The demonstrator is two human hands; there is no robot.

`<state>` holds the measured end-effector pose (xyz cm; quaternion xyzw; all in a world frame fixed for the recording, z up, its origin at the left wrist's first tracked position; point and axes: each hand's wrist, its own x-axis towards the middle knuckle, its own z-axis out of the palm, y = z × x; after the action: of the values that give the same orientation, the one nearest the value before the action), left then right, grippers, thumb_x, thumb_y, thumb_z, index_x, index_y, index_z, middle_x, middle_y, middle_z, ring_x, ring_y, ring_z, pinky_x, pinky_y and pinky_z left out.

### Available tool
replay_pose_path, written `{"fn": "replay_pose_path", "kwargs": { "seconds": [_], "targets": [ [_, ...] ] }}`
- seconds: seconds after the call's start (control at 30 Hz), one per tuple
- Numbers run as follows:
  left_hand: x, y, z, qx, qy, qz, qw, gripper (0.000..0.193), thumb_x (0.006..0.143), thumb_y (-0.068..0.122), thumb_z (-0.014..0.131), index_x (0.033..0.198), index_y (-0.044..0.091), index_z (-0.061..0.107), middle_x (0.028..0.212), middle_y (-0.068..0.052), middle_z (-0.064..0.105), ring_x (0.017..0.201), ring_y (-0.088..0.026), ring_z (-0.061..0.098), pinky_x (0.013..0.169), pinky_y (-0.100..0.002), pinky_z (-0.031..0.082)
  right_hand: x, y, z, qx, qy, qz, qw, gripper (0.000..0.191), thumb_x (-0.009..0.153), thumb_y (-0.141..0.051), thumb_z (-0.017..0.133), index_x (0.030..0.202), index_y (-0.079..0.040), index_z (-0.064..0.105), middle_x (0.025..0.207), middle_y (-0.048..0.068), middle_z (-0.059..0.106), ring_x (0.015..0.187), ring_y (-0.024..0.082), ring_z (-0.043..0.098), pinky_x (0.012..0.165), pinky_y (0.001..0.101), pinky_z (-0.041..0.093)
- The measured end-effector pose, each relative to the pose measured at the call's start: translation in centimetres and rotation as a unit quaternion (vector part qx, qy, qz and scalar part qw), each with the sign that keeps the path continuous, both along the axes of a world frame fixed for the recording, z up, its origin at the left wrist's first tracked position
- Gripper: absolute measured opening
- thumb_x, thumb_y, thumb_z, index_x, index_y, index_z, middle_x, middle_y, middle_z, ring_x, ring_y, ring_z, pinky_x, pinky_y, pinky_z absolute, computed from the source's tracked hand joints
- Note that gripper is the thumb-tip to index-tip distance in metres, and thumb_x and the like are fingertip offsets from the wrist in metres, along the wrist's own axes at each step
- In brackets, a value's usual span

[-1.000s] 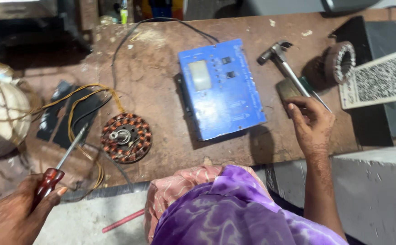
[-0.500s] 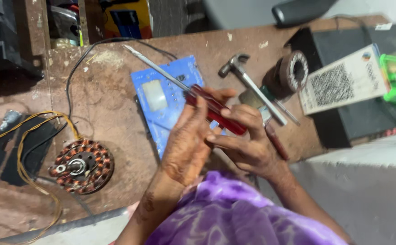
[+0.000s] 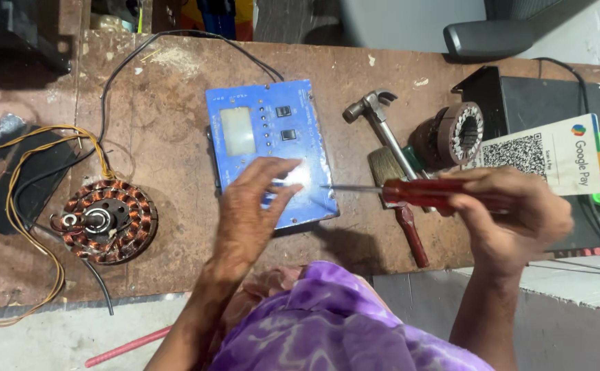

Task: The person works on a ceiling fan motor stator on a workbench, prying at the windings with a screwdriver while holding the stator, then brushing the stator with a paintbrush and tapping it with a hammer. They reposition a blue electronic control unit on the bench, adjust its panel, and finally tighten a screw on the unit with a red-handled screwdriver.

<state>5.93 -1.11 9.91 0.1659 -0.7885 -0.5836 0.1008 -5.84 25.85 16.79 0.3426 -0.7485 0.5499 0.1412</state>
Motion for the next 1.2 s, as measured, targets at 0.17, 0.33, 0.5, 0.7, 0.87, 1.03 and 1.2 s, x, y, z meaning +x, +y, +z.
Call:
{"fn": "replay_pose_path", "kwargs": {
  "seconds": [0.17, 0.33, 0.5, 0.7, 0.87, 1.03, 1.2],
  "targets": [
    [-2.4, 2.0, -4.3, -0.082, 0.142, -0.125, 0.979, 0.037, 0.091, 0.016, 0.072, 0.129, 0.014, 0.070, 0.117, -0.007, 0.072, 0.100, -0.023, 0.070, 0.088, -0.035, 0.058, -0.1, 0.4, -0.4, 0.141, 0.054, -0.060, 0.987, 0.026, 0.092, -0.010, 0.090, 0.099, 0.002, 0.068, 0.084, 0.010, 0.073, 0.066, 0.009, 0.066, 0.058, 0.0187, 0.050],
    [-4.6, 2.0, -6.6, -0.076, 0.101, -0.193, 0.973, 0.028, 0.087, 0.017, 0.076, 0.114, 0.013, 0.077, 0.100, -0.007, 0.075, 0.091, -0.025, 0.071, 0.082, -0.036, 0.057, -0.5, -0.6, 0.2, 0.169, 0.092, -0.034, 0.981, 0.024, 0.092, -0.013, 0.090, 0.095, -0.002, 0.069, 0.084, 0.006, 0.074, 0.064, 0.006, 0.067, 0.057, 0.0169, 0.049],
    [-4.9, 1.6, -6.1, -0.097, 0.114, -0.211, 0.966, 0.027, 0.086, 0.017, 0.078, 0.112, 0.012, 0.077, 0.095, -0.009, 0.073, 0.089, -0.027, 0.070, 0.080, -0.038, 0.056, -1.1, -2.4, 0.6, 0.206, 0.098, -0.051, 0.972, 0.021, 0.086, -0.020, 0.088, 0.089, -0.005, 0.074, 0.076, 0.001, 0.072, 0.063, 0.007, 0.067, 0.055, 0.0196, 0.048],
    [-4.9, 2.0, -6.2, -0.079, 0.111, -0.194, 0.972, 0.028, 0.084, 0.006, 0.070, 0.109, 0.014, 0.080, 0.094, -0.008, 0.074, 0.090, -0.027, 0.070, 0.081, -0.038, 0.057, -1.2, -3.2, 0.5, 0.210, 0.072, -0.084, 0.971, 0.022, 0.091, -0.025, 0.086, 0.091, -0.007, 0.073, 0.077, 0.001, 0.072, 0.065, 0.008, 0.069, 0.056, 0.0213, 0.051],
    [-5.1, 1.9, -6.6, -0.080, 0.128, -0.200, 0.968, 0.034, 0.083, -0.005, 0.063, 0.108, 0.013, 0.078, 0.096, -0.007, 0.074, 0.094, -0.027, 0.070, 0.085, -0.038, 0.057, -3.4, -4.6, -0.4, 0.210, 0.032, -0.125, 0.969, 0.023, 0.099, -0.028, 0.080, 0.093, -0.008, 0.070, 0.078, 0.001, 0.073, 0.066, 0.007, 0.071, 0.056, 0.0221, 0.055],
    [-5.0, 1.7, -6.6, -0.092, 0.130, -0.200, 0.967, 0.031, 0.084, -0.004, 0.064, 0.108, 0.012, 0.078, 0.096, -0.008, 0.074, 0.094, -0.029, 0.069, 0.085, -0.039, 0.056, -4.0, -5.2, -0.6, 0.204, 0.026, -0.110, 0.972, 0.025, 0.101, -0.029, 0.080, 0.091, -0.008, 0.069, 0.076, 0.001, 0.070, 0.066, 0.008, 0.070, 0.056, 0.0230, 0.055],
    [-4.9, 1.6, -6.5, -0.090, 0.132, -0.202, 0.966, 0.030, 0.084, -0.004, 0.064, 0.107, 0.011, 0.077, 0.097, -0.009, 0.074, 0.094, -0.029, 0.070, 0.086, -0.039, 0.056, -3.1, -5.8, 1.8, 0.271, 0.055, 0.036, 0.960, 0.026, 0.097, -0.029, 0.079, 0.092, -0.007, 0.067, 0.079, 0.001, 0.068, 0.066, 0.008, 0.064, 0.057, 0.0249, 0.052]
  ]
}}
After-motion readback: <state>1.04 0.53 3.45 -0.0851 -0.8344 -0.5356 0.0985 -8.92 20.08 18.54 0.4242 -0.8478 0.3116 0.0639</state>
